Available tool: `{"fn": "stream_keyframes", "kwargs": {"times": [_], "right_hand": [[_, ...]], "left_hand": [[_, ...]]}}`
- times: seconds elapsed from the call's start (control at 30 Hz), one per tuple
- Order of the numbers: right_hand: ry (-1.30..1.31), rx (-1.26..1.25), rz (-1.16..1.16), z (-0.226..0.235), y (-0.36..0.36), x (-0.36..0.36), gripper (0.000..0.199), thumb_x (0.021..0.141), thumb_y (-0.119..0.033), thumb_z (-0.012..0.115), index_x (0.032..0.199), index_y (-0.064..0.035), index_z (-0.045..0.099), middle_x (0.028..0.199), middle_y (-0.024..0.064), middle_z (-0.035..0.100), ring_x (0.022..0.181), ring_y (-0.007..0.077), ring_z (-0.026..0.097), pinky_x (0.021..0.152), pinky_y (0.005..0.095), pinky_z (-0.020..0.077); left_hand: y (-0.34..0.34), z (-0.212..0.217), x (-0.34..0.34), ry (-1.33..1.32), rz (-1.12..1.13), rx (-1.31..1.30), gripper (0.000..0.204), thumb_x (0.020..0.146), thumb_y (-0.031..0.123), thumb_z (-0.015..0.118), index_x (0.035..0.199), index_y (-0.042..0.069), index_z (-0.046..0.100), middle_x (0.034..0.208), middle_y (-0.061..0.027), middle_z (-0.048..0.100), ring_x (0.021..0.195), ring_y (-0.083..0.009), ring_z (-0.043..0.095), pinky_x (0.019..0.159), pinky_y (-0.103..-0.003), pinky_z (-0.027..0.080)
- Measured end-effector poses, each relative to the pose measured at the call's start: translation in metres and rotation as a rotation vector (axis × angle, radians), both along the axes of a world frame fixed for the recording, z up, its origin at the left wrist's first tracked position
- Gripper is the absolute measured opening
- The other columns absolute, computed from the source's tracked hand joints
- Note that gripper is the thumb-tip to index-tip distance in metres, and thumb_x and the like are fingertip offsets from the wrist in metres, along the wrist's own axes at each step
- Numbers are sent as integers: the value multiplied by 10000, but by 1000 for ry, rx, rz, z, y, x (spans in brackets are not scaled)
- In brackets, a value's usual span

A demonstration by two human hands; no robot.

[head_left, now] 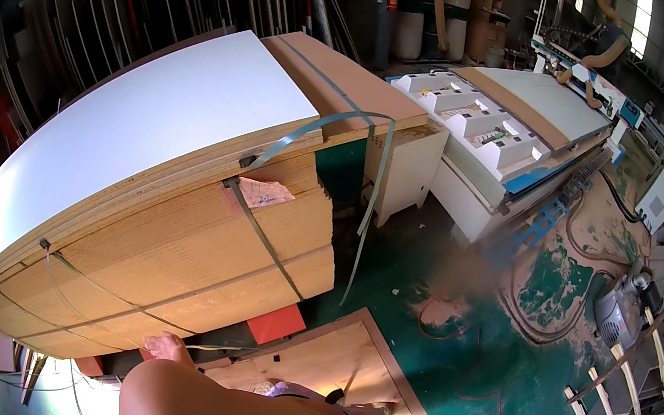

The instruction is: The person uses two plastic straps to lift and stabilize a stack of large white curved panels, then walks across a workshop to a sorting table where they wipe down and sort several smaller white wooden components by hand.

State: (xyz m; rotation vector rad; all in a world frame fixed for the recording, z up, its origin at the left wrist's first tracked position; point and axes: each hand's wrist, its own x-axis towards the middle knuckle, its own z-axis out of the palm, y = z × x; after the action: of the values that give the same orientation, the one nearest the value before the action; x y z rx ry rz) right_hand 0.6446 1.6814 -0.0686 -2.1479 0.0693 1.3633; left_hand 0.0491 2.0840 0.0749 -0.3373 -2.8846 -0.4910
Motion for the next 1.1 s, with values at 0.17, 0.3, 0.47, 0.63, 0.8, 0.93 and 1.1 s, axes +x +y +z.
{"fn": "stream_keyframes", "kwargs": {"times": [0.17,0.3,0.47,0.63,0.8,0.93,1.1], "right_hand": [[-185,238,179,-33,89,208,76,825,-74,562,822,-10,602,557,35,493,460,152,481,435,282,414],[-1325,596,602,-51,218,388,164,833,-152,587,939,-35,632,694,53,569,581,132,542,522,280,457],[-698,416,192,-10,333,477,195,813,-168,582,967,-65,640,788,157,651,745,321,644,675,415,517],[-776,338,879,20,392,443,307,811,-279,674,1052,-92,646,948,158,679,909,328,654,822,414,512],[-215,79,736,-57,363,507,269,830,-286,626,1001,-81,655,953,175,679,922,319,649,788,410,519],[-133,-63,610,6,434,523,252,841,-276,614,991,-77,656,930,162,675,885,301,648,767,404,520],[-117,-42,602,23,542,572,234,854,-262,598,979,-73,657,901,145,670,840,279,646,740,397,521]], "left_hand": [[5,96,164,26,-554,-234,634,851,244,526,1434,88,333,1484,-144,333,1352,-284,328,1061,-432,291],[79,58,308,-290,-1355,-369,424,859,267,575,1265,147,542,1322,-100,502,1175,-298,516,961,-433,426],[107,26,432,-941,-2016,-1023,417,951,327,492,1348,200,501,1287,-123,583,1200,-338,520,1012,-451,402],[141,-47,476,-719,-1735,-911,405,936,288,487,1332,208,525,1327,-109,557,1237,-321,499,1038,-445,383],[262,-82,560,-693,-1862,-1152,408,916,272,494,1315,205,547,1345,-98,547,1267,-301,480,1048,-433,378],[372,-32,672,-721,-1942,-796,420,915,315,487,1309,183,554,1287,-124,588,1186,-341,544,989,-435,434],[501,76,758,-843,-1756,-119,455,907,266,533,1329,99,516,1273,-167,563,1136,-333,571,970,-398,450]]}}
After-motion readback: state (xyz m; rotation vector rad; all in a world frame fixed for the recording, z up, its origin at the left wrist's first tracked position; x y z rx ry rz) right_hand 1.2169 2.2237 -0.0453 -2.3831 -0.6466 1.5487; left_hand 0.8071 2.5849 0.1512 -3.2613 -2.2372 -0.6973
